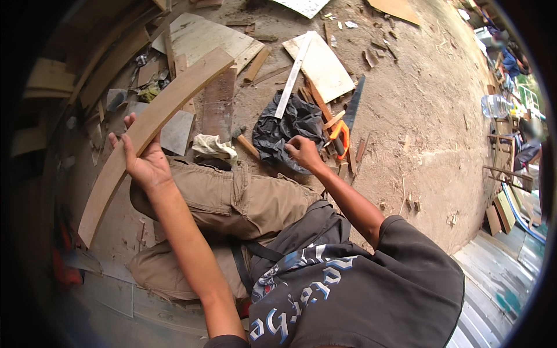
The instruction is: The person wipes a white rectangular board with a cloth while sitting on the floor. Then, the person picks up a thin wooden plank and uses a hammer to tap it repeatedly.
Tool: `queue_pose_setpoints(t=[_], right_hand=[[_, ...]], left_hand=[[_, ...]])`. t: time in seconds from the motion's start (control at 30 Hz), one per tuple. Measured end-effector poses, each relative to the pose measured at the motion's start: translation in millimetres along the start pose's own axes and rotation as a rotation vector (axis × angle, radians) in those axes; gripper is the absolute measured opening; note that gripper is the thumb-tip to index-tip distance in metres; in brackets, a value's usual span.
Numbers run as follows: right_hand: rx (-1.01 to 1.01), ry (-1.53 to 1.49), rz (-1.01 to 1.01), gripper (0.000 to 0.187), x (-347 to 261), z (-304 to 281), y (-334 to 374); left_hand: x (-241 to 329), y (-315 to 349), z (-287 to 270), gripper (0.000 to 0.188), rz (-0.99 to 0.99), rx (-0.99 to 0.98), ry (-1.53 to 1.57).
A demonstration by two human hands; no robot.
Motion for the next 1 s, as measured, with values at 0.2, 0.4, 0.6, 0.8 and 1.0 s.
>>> queue_pose_setpoints(t=[0.2, 0.4, 0.6, 0.8, 1.0], right_hand=[[-0.406, 0.413, -0.259, 0.028, 14.7, 139.6, -47.8], [-0.460, 0.780, -0.313, 0.042, 91.1, 169.7, -108.5], [-0.448, 0.509, -0.094, 0.045, 57.0, 161.6, -116.4], [-0.278, 0.003, -0.012, 0.041, -81.6, 126.0, -116.1], [-0.389, -0.612, -0.241, 0.039, -322.1, 114.6, -35.3]], left_hand=[[7.0, 10.8, -0.9, 0.048, -0.022, 0.040, -0.122], [-12.9, 9.7, -1.6, 0.042, -0.089, 0.080, 0.047], [16.8, 18.4, -9.5, 0.035, -0.055, 0.200, 0.116], [50.2, 4.6, -19.3, 0.018, 0.103, 0.246, 0.237], [132.0, -6.7, -30.0, 0.022, 0.327, 0.221, 0.211]])
Point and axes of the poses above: each hand's wrist, its own y-axis away from the middle knuckle, its own z-axis out of the palm, x = y × z, the point moved 7 cm from there along -y, towards the middle knuckle, and after that the axes turned 14 degrees about -y, right-handed, at the moved point
